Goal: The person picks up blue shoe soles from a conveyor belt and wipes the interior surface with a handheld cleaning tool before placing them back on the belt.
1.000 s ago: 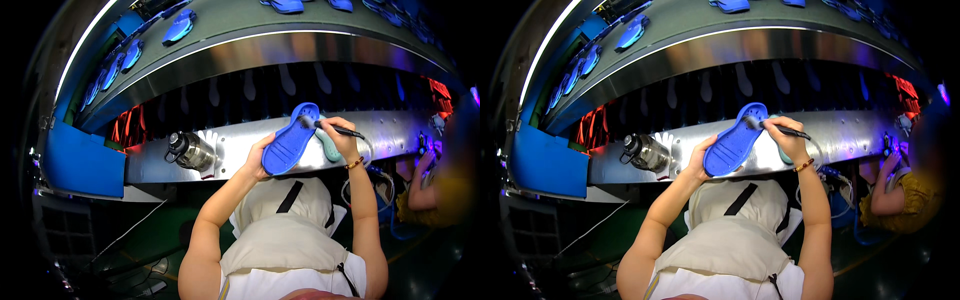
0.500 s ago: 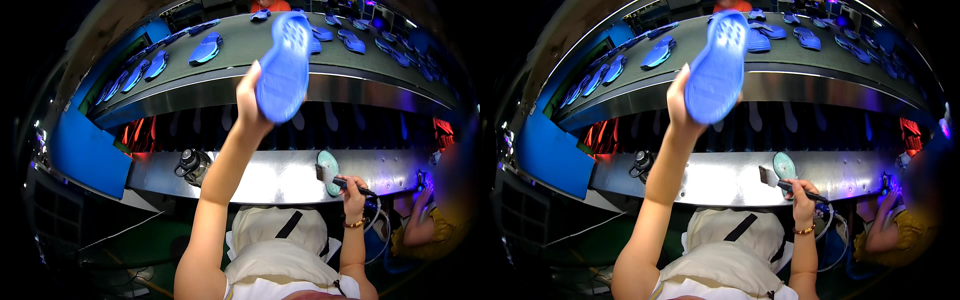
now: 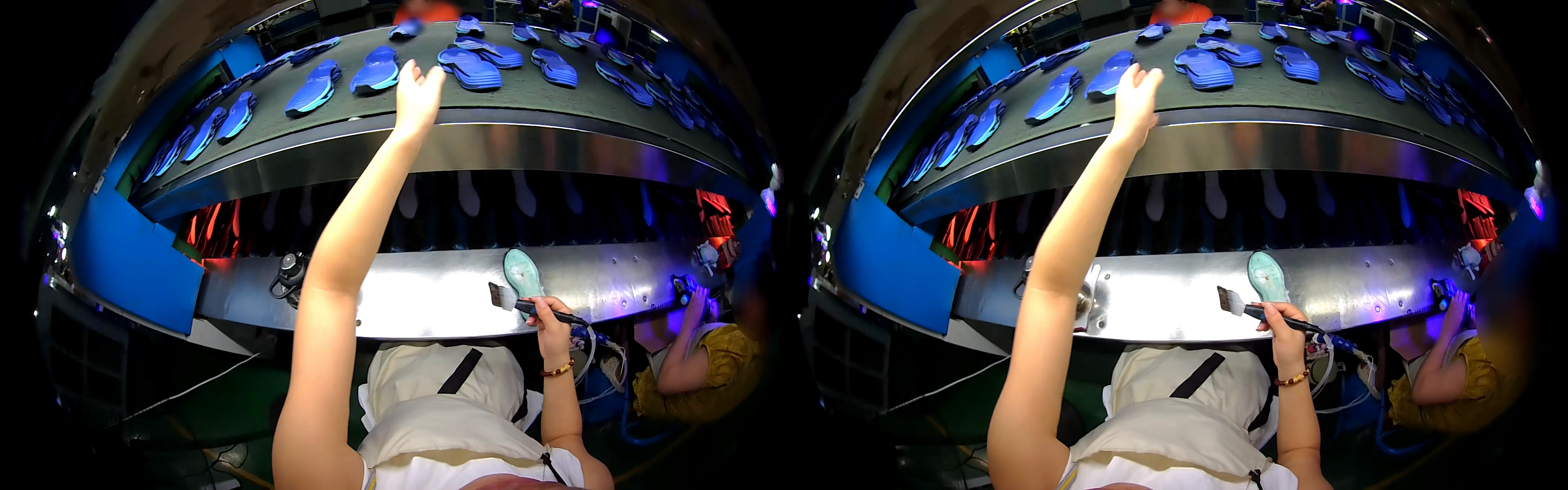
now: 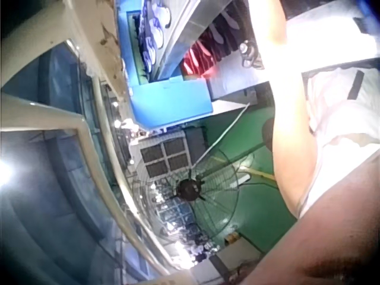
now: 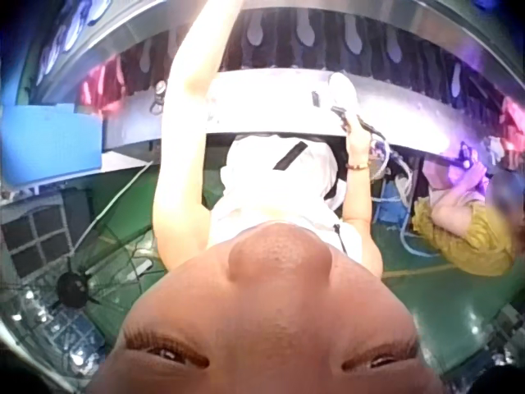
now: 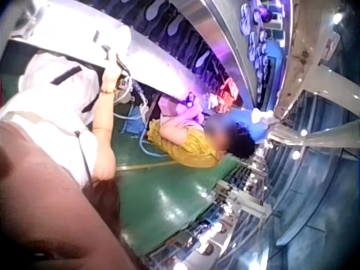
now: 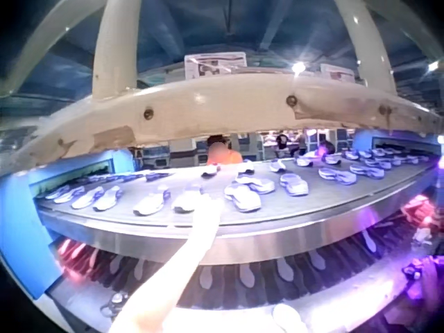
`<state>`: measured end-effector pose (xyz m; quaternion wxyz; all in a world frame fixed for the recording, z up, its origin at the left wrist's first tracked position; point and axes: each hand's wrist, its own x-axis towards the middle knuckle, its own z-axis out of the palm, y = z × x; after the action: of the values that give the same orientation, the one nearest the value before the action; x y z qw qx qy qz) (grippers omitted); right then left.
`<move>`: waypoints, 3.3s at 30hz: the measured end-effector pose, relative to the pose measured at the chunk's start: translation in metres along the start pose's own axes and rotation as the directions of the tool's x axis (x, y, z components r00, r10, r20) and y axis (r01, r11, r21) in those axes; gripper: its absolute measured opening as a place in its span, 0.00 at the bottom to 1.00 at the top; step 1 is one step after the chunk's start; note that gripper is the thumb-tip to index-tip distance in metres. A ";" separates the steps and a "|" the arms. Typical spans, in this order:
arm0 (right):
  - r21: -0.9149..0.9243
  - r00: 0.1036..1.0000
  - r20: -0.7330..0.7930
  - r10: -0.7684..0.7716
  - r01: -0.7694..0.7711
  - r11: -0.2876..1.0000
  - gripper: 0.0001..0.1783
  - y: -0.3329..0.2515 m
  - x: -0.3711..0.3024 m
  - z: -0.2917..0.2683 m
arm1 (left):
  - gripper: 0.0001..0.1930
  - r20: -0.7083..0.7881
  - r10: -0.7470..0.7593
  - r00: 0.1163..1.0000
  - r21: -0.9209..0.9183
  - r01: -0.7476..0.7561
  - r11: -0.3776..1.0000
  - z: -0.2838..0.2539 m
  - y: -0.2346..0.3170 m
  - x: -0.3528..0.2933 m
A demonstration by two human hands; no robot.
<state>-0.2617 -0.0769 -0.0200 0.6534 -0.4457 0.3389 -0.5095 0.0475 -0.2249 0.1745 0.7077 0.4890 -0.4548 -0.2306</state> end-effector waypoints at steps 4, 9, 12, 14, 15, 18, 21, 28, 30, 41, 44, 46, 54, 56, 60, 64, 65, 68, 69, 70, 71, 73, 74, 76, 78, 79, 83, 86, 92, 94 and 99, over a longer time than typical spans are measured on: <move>-0.004 0.999 -0.036 0.000 -0.001 1.000 0.08 0.003 0.003 0.000 | 0.45 0.138 0.217 0.966 0.572 -0.257 0.779 0.031 -0.002 0.008; 0.005 0.999 -0.041 0.031 -0.031 1.000 0.08 0.001 0.007 0.007 | 0.36 0.272 0.264 0.926 0.808 -0.368 0.459 0.070 -0.007 0.028; 0.015 0.997 -0.078 0.023 -0.022 1.000 0.09 0.008 0.013 -0.002 | 0.25 0.338 0.107 0.935 0.855 -0.353 0.380 0.079 -0.015 0.052; 0.017 0.996 -0.091 0.017 -0.015 1.000 0.09 0.002 0.014 -0.003 | 0.20 0.230 0.122 0.966 0.864 -0.260 0.431 0.078 -0.018 0.060; 0.014 0.996 -0.077 0.048 -0.047 0.999 0.06 0.006 0.014 -0.011 | 0.18 0.196 0.052 0.979 0.896 -0.201 0.396 0.077 -0.016 0.068; -0.018 0.994 -0.111 0.016 -0.018 1.000 0.09 0.006 0.011 -0.008 | 0.18 0.104 0.003 0.995 0.933 -0.098 0.346 0.057 -0.029 0.093; -0.033 0.992 -0.124 0.017 -0.022 0.999 0.10 0.015 0.011 -0.014 | 0.18 0.122 0.064 0.990 0.919 -0.137 0.370 0.049 -0.053 0.116; 0.033 0.989 -0.119 0.088 -0.084 0.996 0.11 0.039 0.014 -0.007 | 0.14 0.201 0.080 0.976 0.844 -0.214 0.491 0.051 -0.049 0.111; 0.053 0.989 -0.107 0.098 -0.093 0.994 0.11 0.038 0.015 -0.002 | 0.14 0.318 0.100 0.943 0.781 -0.320 0.537 0.052 -0.048 0.110; 0.072 0.992 -0.121 0.046 -0.038 0.997 0.11 0.027 0.016 -0.005 | 0.09 0.685 0.161 0.711 0.284 -0.463 0.840 0.066 -0.042 0.095; 0.054 0.983 -0.181 -0.023 0.033 0.998 0.11 0.025 0.015 -0.021 | 0.12 0.615 0.146 0.775 0.547 -0.553 0.629 0.085 -0.014 0.047; -0.008 0.982 -0.190 -0.004 0.002 1.000 0.12 0.022 0.012 -0.020 | 0.13 0.645 0.226 0.730 0.703 -0.683 0.201 0.070 0.014 0.023; 0.044 0.970 -0.240 0.028 -0.018 0.999 0.11 0.028 0.013 -0.046 | 0.08 -0.236 0.486 0.842 -0.043 -0.508 0.860 0.001 -0.016 -0.068; 0.066 0.967 -0.252 0.033 -0.017 0.998 0.10 0.023 0.020 -0.045 | 0.12 -0.278 0.204 0.939 -0.279 -0.282 0.918 -0.003 -0.019 -0.092; 0.108 0.971 -0.239 -0.001 0.027 0.994 0.13 0.021 0.028 -0.059 | 0.24 0.388 -0.322 0.864 -0.622 0.503 0.600 -0.003 -0.026 -0.128; 0.329 0.987 -0.151 -0.057 0.105 0.938 0.14 -0.002 0.019 -0.051 | 0.42 0.679 0.066 0.731 -0.643 0.550 0.533 -0.036 -0.063 -0.182; 0.369 0.991 -0.120 -0.064 0.104 0.923 0.14 -0.007 0.015 -0.050 | 0.45 0.680 0.052 0.731 -0.693 0.617 0.373 -0.033 -0.068 -0.201; 0.377 0.997 -0.043 -0.061 0.072 0.923 0.12 -0.007 0.011 -0.045 | 0.37 0.787 -0.293 0.544 -0.506 0.839 0.199 -0.047 -0.117 -0.249; 0.362 0.998 0.005 -0.059 0.053 0.931 0.12 -0.007 0.010 -0.038 | 0.34 0.751 -0.420 0.509 -0.445 0.861 0.247 -0.044 -0.128 -0.261; 0.354 0.996 0.073 -0.052 0.023 0.935 0.12 -0.003 0.010 -0.031 | 0.32 0.739 -0.474 0.479 -0.416 0.877 0.240 -0.040 -0.132 -0.274; 0.303 0.992 0.123 -0.025 -0.013 0.953 0.12 -0.001 0.010 -0.020 | 0.34 0.744 -0.432 0.510 -0.457 0.860 0.228 -0.037 -0.138 -0.285; 0.160 0.979 0.202 0.022 -0.055 0.986 0.13 0.010 0.015 -0.003 | 0.46 0.792 -0.318 0.522 -0.505 0.851 0.141 -0.033 -0.140 -0.297; 0.088 0.976 0.213 0.049 -0.069 0.994 0.12 0.010 0.017 0.007 | 0.52 0.818 -0.264 0.511 -0.508 0.857 0.086 -0.029 -0.132 -0.298; 0.150 0.974 0.204 0.097 -0.129 0.980 0.12 0.023 0.029 0.012 | 0.56 0.801 -0.350 0.486 -0.490 0.868 0.084 -0.025 -0.127 -0.297; 0.167 0.984 0.142 0.112 -0.135 0.977 0.11 0.028 0.038 0.013 | 0.53 0.764 -0.405 0.502 -0.511 0.854 0.096 -0.017 -0.126 -0.297; 0.175 0.985 0.128 0.119 -0.140 0.975 0.11 0.028 0.042 0.015 | 0.52 0.756 -0.402 0.516 -0.520 0.847 0.108 -0.015 -0.127 -0.296; -0.015 0.996 0.071 0.051 -0.050 0.999 0.10 0.021 0.056 0.024 | 0.47 0.671 -0.483 0.562 -0.544 0.816 0.194 -0.007 -0.120 -0.299; -0.283 0.993 0.114 0.014 0.019 0.959 0.09 0.014 0.055 0.038 | 0.42 0.573 -0.553 0.605 -0.579 0.776 0.249 0.002 -0.122 -0.303; -0.593 0.835 0.468 -0.290 0.539 0.598 0.12 0.006 0.020 0.063 | 0.38 0.349 -0.647 0.678 -0.590 0.696 0.410 -0.004 -0.121 -0.293; -0.597 0.803 0.570 -0.177 0.552 0.582 0.12 0.000 0.005 0.055 | 0.41 0.375 -0.653 0.658 -0.583 0.715 0.386 -0.022 -0.127 -0.286; -0.622 0.793 0.568 0.223 0.236 0.746 0.11 -0.028 -0.001 0.038 | 0.44 0.486 -0.592 0.643 -0.550 0.752 0.364 -0.036 -0.112 -0.287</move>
<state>-0.2381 -0.0695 0.0205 0.5215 -0.7890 0.2667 -0.1852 -0.0454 -0.0329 -0.0504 0.6280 0.2895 -0.1556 -0.7054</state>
